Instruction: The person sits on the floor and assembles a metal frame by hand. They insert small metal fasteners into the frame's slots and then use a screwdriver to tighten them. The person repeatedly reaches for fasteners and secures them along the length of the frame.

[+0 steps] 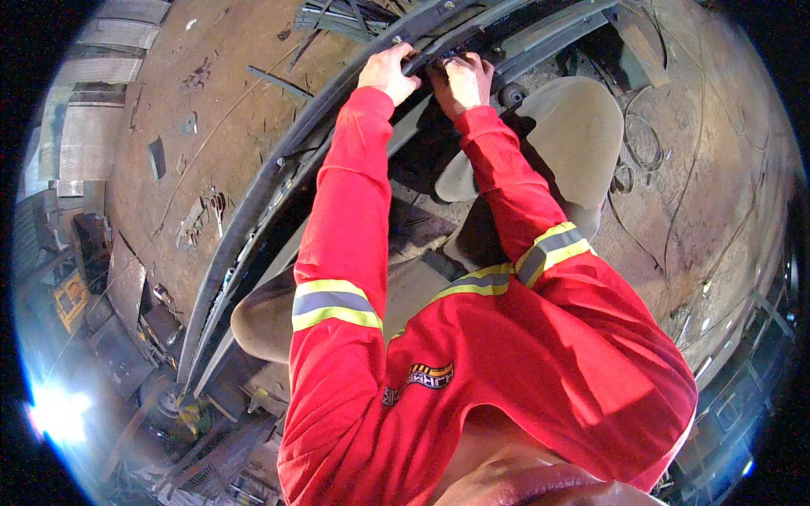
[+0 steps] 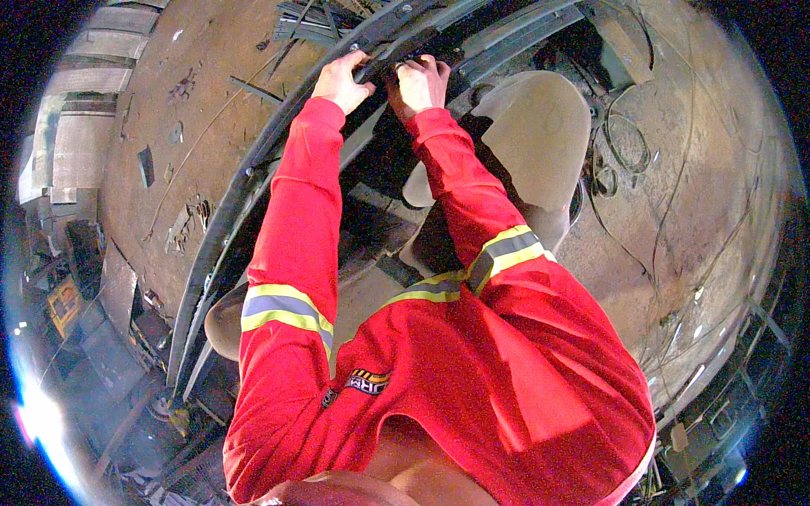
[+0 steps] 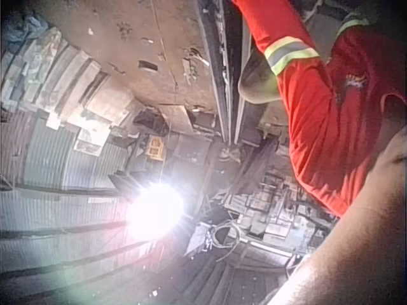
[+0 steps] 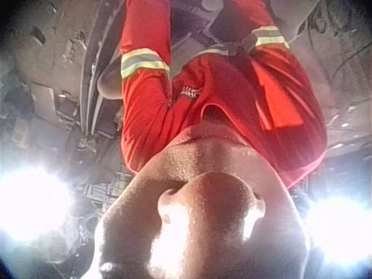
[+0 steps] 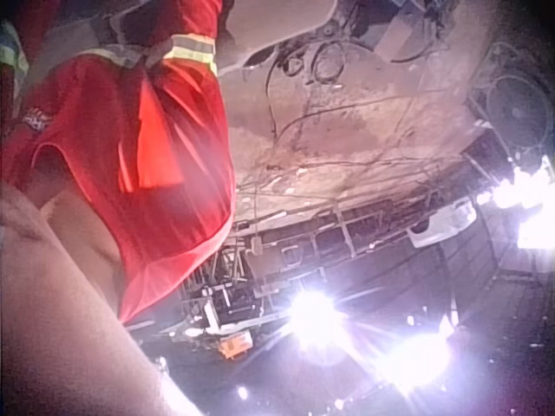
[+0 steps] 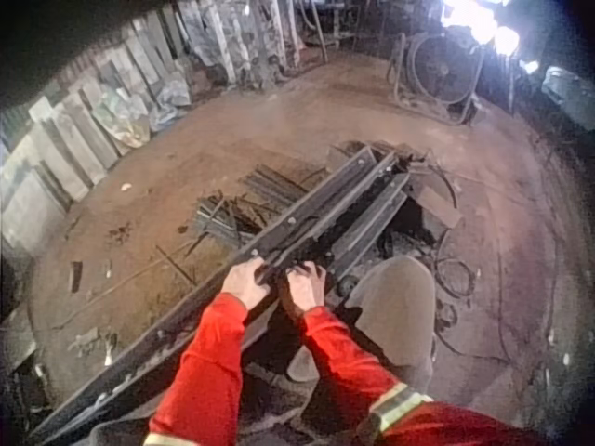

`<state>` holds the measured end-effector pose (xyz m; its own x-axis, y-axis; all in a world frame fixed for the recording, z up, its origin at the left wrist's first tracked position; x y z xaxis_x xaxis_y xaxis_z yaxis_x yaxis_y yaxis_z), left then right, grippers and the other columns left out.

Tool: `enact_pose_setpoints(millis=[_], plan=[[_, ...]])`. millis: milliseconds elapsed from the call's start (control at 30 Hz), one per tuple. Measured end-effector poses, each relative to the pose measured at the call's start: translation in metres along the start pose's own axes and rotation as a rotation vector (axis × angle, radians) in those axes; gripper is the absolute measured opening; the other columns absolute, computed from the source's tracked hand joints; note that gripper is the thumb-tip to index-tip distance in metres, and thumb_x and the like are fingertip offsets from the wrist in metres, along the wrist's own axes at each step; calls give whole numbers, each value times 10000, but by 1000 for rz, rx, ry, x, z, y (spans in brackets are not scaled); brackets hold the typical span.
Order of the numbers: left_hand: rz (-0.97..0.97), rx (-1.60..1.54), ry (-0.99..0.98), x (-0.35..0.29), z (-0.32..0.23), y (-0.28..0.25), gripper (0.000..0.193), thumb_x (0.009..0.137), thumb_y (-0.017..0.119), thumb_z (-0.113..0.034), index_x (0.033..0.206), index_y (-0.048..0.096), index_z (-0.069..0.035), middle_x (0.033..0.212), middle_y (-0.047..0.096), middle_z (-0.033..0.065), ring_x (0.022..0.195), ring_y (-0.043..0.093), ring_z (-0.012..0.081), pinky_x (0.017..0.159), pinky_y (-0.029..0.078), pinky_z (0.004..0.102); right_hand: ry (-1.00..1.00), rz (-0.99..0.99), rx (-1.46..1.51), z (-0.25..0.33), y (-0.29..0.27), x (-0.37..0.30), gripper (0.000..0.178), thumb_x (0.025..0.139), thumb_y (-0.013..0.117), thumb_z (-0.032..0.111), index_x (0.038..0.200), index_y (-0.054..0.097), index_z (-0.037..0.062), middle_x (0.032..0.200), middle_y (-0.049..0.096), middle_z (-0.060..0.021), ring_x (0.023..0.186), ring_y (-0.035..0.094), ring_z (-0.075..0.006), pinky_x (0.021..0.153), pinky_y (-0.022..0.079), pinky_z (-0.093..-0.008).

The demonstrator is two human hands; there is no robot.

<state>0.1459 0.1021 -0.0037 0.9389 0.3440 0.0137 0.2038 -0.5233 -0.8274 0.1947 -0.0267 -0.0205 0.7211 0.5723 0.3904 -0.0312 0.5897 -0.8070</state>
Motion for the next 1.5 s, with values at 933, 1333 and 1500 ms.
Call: enact_pose_setpoints(millis=[933, 1333, 1500], plan=[[61, 27, -18, -1, -8, -3, 497, 609, 726, -160, 1066, 571, -40, 1017, 624, 164, 953, 601, 308, 855, 468, 357, 15, -38, -19, -2, -1, -1, 155, 760, 635, 292, 792, 695, 153, 817, 665, -16, 948, 538, -230, 883, 339, -421], [82, 28, -26, -1, -8, -2, 489, 620, 717, -168, 1069, 569, -42, 1022, 618, 175, 960, 594, 327, 855, 466, 367, 5, 70, -84, 2, 2, 0, 240, 714, 629, 303, 870, 655, 123, 915, 641, -38, 1005, 509, -256, 896, 333, -452], [28, 24, -6, -1, -7, -2, 465, 611, 722, -178, 1046, 582, -91, 982, 632, 157, 931, 603, 320, 819, 482, 379, 41, 2, -21, -2, 0, 1, 288, 698, 651, 290, 901, 642, 85, 950, 630, -58, 1005, 508, -271, 898, 340, -429]])
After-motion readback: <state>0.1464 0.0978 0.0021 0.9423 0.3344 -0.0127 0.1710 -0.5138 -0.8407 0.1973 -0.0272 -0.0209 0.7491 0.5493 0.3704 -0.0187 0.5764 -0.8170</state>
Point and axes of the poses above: each hand's wrist, its own x-axis towards the middle knuckle, its own y-axis out of the palm, z = x × y, the point moved 6 cm from there along x, towards the middle knuckle
